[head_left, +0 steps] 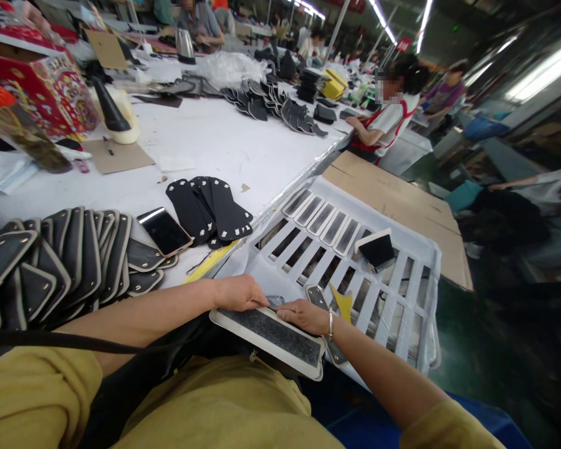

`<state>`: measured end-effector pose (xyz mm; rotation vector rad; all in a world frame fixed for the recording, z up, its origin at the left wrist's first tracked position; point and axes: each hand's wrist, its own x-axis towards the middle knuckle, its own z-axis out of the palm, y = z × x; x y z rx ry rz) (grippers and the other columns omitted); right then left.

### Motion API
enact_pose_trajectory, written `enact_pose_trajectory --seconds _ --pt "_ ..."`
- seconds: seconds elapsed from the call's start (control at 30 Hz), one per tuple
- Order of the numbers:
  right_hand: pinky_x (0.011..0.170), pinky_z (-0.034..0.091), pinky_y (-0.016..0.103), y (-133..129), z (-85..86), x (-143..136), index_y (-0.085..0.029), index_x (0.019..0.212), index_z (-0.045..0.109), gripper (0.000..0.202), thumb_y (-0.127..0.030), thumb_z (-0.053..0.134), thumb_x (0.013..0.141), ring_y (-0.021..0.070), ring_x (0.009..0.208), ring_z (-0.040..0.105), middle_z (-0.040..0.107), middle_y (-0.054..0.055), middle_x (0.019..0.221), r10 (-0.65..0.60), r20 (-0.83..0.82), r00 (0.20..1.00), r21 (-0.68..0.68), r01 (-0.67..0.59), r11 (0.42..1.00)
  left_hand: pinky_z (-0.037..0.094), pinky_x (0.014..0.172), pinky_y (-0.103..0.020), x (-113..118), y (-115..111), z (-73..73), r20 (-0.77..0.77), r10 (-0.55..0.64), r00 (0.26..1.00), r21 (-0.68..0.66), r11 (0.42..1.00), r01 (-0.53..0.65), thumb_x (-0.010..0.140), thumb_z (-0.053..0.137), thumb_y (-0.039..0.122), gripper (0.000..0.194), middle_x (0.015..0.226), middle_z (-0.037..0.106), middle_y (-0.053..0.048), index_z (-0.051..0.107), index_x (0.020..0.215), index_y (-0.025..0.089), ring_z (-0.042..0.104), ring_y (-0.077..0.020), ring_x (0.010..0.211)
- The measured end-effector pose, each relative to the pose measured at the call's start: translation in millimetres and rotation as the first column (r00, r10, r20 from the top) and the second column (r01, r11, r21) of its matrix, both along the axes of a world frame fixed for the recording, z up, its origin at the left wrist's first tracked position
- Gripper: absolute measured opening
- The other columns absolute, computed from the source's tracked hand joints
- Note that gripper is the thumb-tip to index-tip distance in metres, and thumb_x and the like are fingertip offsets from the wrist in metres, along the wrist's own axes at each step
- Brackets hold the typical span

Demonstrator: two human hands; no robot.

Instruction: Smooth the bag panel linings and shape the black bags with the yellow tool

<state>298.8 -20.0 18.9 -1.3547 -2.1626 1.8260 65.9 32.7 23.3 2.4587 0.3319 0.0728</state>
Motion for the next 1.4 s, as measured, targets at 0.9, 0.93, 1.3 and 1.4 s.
enact_pose_trajectory --seconds 0.9,0.93,1.3,1.4 --pt "0.091 0.043 0.032 16 -10.6 -16 -0.018 0.103 0.068 0.057 -0.064 0.042 0.083 0.0217 0.095 0.058 0.067 0.002 0.1 0.041 -0.09 0.995 -0.064 -0.047 0.997 0.043 0.081 -0.012 -51 30 -11.3 -0.103 0.161 0.982 -0.423 0.886 -0.189 0.081 0.057 0.02 0.031 0.105 0.069 0.001 0.066 0.111 0.02 0.064 -0.0123 0.093" --pt "0.09 0.043 0.032 16 -10.6 -16 -0.017 0.105 0.067 0.057 -0.063 0.043 0.083 0.0222 0.095 0.059 0.067 0.002 0.099 0.043 -0.096 0.995 -0.079 -0.05 0.996 0.043 0.081 -0.012 -54 29 -12.9 -0.101 0.181 0.978 -0.43 0.879 -0.207 0.081 0.058 0.022 0.031 0.105 0.069 0.0 0.066 0.111 0.02 0.064 -0.0123 0.093" --pt "0.089 0.044 0.027 15 -7.4 -20 -0.023 0.113 0.065 0.052 -0.061 0.043 0.084 0.0233 0.098 0.059 0.067 0.001 0.102 0.047 -0.076 0.996 -0.123 -0.056 0.991 0.044 0.078 -0.013 -55 8 -18.7 -0.021 0.324 0.946 -0.363 0.879 -0.309 0.081 0.058 0.023 0.027 0.101 0.07 -0.003 0.069 0.105 0.018 0.066 -0.0131 0.089" --pt "0.089 0.044 0.028 17 -8.3 -24 -0.02 0.11 0.066 0.054 -0.062 0.043 0.084 0.0223 0.096 0.059 0.067 0.002 0.1 0.066 -0.082 0.994 -0.117 -0.075 0.99 0.044 0.079 -0.013 -56 6 -20.5 -0.019 0.328 0.944 -0.362 0.878 -0.313 0.082 0.057 0.023 0.027 0.101 0.07 -0.003 0.069 0.105 0.019 0.066 -0.0132 0.089"
